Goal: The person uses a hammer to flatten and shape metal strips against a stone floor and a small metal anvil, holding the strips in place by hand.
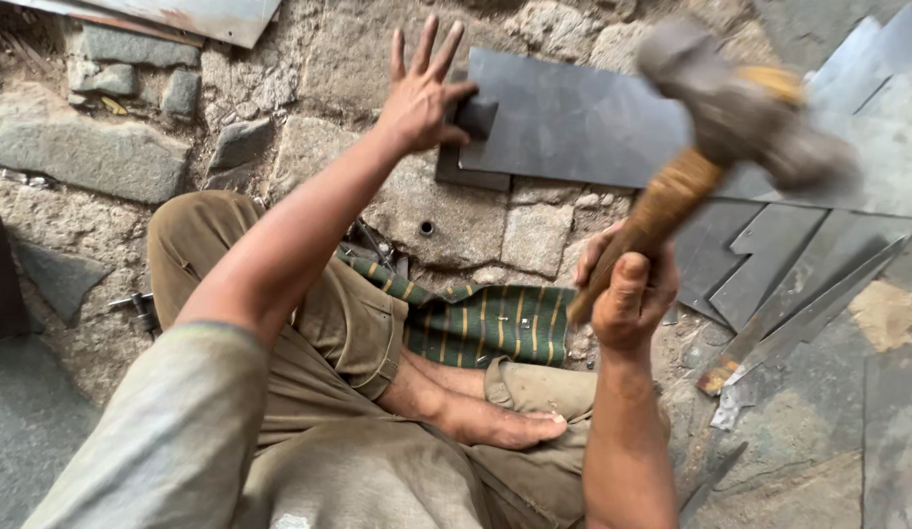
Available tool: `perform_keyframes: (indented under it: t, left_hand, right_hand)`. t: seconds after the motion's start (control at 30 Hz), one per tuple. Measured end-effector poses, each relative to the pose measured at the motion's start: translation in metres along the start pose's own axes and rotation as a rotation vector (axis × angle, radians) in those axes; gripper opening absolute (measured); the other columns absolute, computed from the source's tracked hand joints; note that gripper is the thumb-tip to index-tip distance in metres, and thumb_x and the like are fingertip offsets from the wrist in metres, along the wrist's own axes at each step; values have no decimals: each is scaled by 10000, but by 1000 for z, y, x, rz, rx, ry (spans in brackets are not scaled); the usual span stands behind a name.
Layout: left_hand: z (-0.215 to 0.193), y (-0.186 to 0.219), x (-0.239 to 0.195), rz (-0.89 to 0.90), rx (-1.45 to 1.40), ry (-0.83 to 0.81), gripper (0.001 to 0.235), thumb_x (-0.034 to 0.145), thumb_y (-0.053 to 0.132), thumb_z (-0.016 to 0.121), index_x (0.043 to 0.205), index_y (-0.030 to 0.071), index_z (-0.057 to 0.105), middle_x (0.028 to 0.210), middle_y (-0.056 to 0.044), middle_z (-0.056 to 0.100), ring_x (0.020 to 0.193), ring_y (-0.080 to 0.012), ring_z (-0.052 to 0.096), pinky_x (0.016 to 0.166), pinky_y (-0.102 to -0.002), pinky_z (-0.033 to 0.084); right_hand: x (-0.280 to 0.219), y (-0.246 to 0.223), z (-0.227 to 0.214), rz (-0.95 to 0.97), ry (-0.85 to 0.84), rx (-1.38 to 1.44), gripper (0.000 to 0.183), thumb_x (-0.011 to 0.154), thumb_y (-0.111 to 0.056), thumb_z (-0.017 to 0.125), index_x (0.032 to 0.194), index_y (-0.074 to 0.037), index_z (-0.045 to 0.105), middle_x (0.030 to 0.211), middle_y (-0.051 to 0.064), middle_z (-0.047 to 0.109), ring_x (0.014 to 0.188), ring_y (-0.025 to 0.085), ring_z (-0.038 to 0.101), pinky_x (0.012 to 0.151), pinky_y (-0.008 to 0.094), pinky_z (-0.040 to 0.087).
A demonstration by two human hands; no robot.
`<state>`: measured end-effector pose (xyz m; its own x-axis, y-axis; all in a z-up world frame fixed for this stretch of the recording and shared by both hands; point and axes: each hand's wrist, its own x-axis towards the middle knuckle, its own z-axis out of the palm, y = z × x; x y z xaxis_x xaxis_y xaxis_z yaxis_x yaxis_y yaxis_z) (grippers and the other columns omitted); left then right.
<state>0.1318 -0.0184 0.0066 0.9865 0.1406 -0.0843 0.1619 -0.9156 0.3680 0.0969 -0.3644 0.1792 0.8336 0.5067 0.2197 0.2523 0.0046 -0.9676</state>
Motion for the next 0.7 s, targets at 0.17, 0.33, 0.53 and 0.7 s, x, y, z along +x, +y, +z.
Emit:
perform_keyframes:
  t: [0.17,0.33,0.53,0.7]
  left_hand:
    - [28,-3,-20,17,-18,75,847,686,700,855,1433,374,623,1700,-120,-153,1514,-390,-236,1162,-700,-171]
    - [15,7,-29,-4,-1,22,827,696,737,821,1409,363,633,1690,-122,-169,1514,-395,-236,1156,-698,-173]
    - [32,18,-73,9,-16,45,774,735,729,836,1376,333,662,1702,-131,-152,1526,-388,-228,1171,-696,-155]
    - [13,22,-78,13,8,65,811,654,706,859,1356,338,684,1702,-102,-150,1521,-381,-237,1177,-672,-163]
  right_hand:
    - [13,70,48,153,-43,-163,544,1056,-559,492,1278,-62,513,800,10,533,609,112,518,489,293,506]
    - [22,58,31,613,-224,-378,589,1051,-614,422,1136,-45,550,695,-27,522,522,109,507,429,281,481]
    - [-27,59,11,28,-136,-192,538,1094,-625,452,1072,-99,565,751,-5,561,589,122,569,506,294,552]
    - [-27,92,14,576,-390,-636,602,1006,-644,372,1013,-80,581,629,-17,543,482,92,558,392,278,518]
